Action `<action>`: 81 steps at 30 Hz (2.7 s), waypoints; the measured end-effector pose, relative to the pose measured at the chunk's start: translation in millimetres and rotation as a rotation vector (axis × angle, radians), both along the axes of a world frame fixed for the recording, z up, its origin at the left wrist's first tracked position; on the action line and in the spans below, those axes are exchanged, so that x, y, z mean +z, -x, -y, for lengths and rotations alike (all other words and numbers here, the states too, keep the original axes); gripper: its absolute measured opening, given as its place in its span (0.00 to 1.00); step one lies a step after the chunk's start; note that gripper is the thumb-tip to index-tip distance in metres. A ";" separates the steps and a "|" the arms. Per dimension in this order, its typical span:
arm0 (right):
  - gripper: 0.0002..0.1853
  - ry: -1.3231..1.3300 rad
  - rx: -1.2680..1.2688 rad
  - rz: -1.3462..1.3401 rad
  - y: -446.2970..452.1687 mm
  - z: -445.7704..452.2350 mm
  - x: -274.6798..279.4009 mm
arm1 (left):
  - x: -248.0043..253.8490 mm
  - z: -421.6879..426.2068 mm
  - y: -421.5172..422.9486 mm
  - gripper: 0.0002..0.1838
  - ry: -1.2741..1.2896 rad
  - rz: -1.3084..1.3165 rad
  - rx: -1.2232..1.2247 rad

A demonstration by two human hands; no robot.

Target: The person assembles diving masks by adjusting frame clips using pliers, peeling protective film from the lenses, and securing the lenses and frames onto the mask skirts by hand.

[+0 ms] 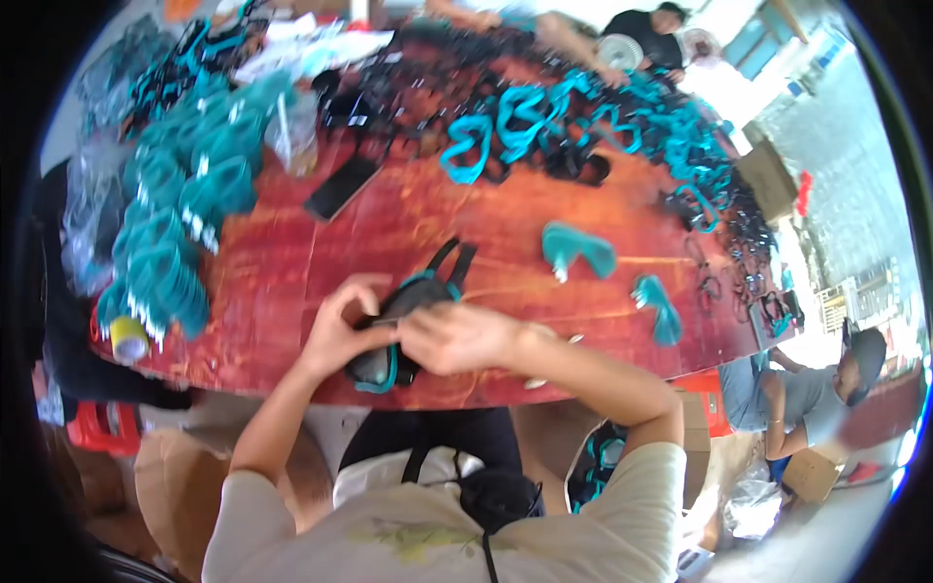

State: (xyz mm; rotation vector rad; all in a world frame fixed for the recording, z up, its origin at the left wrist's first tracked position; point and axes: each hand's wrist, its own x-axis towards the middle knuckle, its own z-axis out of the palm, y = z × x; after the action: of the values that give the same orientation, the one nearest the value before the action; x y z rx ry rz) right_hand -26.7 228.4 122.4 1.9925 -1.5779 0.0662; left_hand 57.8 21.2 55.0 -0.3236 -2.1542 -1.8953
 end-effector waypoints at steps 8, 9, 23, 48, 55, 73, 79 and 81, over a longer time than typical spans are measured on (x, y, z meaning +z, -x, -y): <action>0.04 0.030 0.060 0.114 -25.7 -28.8 0.2 | 12.1 -23.5 -27.1 0.23 -0.380 0.710 -0.282; 0.05 0.029 0.023 0.143 -26.2 -33.4 2.3 | 9.7 -25.8 -27.3 0.22 -0.426 0.716 -0.263; 0.46 0.068 -0.865 0.657 -43.5 -142.6 -72.0 | 10.1 -35.7 -39.2 0.20 -1.225 0.460 -0.043; 0.03 0.955 -0.631 1.430 -25.4 -80.2 -71.7 | 39.0 -72.9 -30.5 0.13 -1.066 0.221 0.263; 0.09 1.084 -0.440 1.810 20.6 -89.7 -61.2 | 35.6 -67.2 -30.3 0.13 -1.026 0.196 0.362; 0.07 1.164 -0.367 1.501 21.4 -92.9 -71.8 | 44.5 -87.9 -7.0 0.11 -0.961 -0.025 0.515; 0.22 0.981 -0.382 1.426 -0.2 -91.4 -74.8 | 48.1 -91.1 3.5 0.13 -0.864 -0.088 0.538; 0.26 0.979 -0.368 1.316 -3.5 -83.9 -79.0 | 52.0 -95.5 7.9 0.13 -0.806 -0.153 0.588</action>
State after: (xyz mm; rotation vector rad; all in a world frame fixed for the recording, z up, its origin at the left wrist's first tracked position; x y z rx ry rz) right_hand -23.2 312.4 43.4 0.7358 -1.9190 1.8715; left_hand 49.8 116.7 106.9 0.2850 -1.0632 -2.0620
